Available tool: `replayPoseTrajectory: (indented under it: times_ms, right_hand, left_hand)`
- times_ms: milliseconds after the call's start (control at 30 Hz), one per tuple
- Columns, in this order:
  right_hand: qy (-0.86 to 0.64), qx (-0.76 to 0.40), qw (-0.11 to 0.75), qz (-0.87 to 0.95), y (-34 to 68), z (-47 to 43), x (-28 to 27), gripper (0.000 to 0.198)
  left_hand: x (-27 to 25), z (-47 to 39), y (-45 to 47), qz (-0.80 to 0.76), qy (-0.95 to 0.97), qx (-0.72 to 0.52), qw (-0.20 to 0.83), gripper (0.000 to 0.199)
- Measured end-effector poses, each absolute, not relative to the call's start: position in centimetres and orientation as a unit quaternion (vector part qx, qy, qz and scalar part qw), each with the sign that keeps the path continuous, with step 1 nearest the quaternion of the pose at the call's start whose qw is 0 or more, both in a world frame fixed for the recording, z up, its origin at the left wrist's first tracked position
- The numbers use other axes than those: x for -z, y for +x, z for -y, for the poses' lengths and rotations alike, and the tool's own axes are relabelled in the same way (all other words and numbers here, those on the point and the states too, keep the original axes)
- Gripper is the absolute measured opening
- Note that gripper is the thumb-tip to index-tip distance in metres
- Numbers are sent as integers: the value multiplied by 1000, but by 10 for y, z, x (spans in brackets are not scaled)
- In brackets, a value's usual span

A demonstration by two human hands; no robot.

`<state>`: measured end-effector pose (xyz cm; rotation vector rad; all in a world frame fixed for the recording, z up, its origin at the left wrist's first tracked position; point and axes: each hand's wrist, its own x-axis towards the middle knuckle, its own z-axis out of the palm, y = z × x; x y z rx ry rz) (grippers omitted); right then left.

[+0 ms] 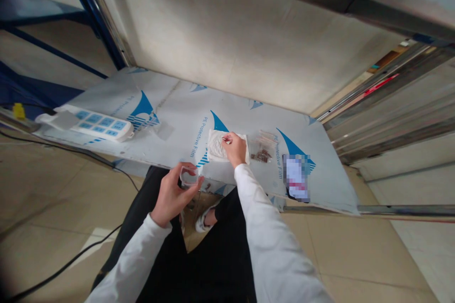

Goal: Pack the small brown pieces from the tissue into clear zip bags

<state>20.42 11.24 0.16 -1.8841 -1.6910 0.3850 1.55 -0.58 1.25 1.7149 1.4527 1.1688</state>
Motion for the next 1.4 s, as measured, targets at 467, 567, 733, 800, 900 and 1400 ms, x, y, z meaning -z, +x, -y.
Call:
replayPoseTrajectory:
  times_ms: [467, 567, 733, 800, 900, 1400]
  right_hand:
    - [-522, -355, 269, 728, 186, 4, -108, 9]
    - [-517, -347, 250, 742, 193, 0, -112, 8]
    - [-477, -306, 193, 801, 201, -6, -123, 14]
    - [-460, -280, 174, 824, 201, -8, -126, 15]
    - [-435, -236, 168, 853, 200, -6, -129, 20]
    - [-461, -457, 261, 715, 223, -13, -105, 21]
  left_hand:
    - [-42, 2, 44, -463, 704, -451, 295, 21]
    - [-43, 4, 46, -466, 702, -449, 297, 19]
    - [-45, 5, 47, -475, 691, -440, 322, 24]
    - [-47, 5, 46, -467, 682, -448, 340, 26]
    - [-49, 5, 44, -433, 664, -476, 382, 28]
    - [-65, 5, 34, -415, 454, -465, 637, 23]
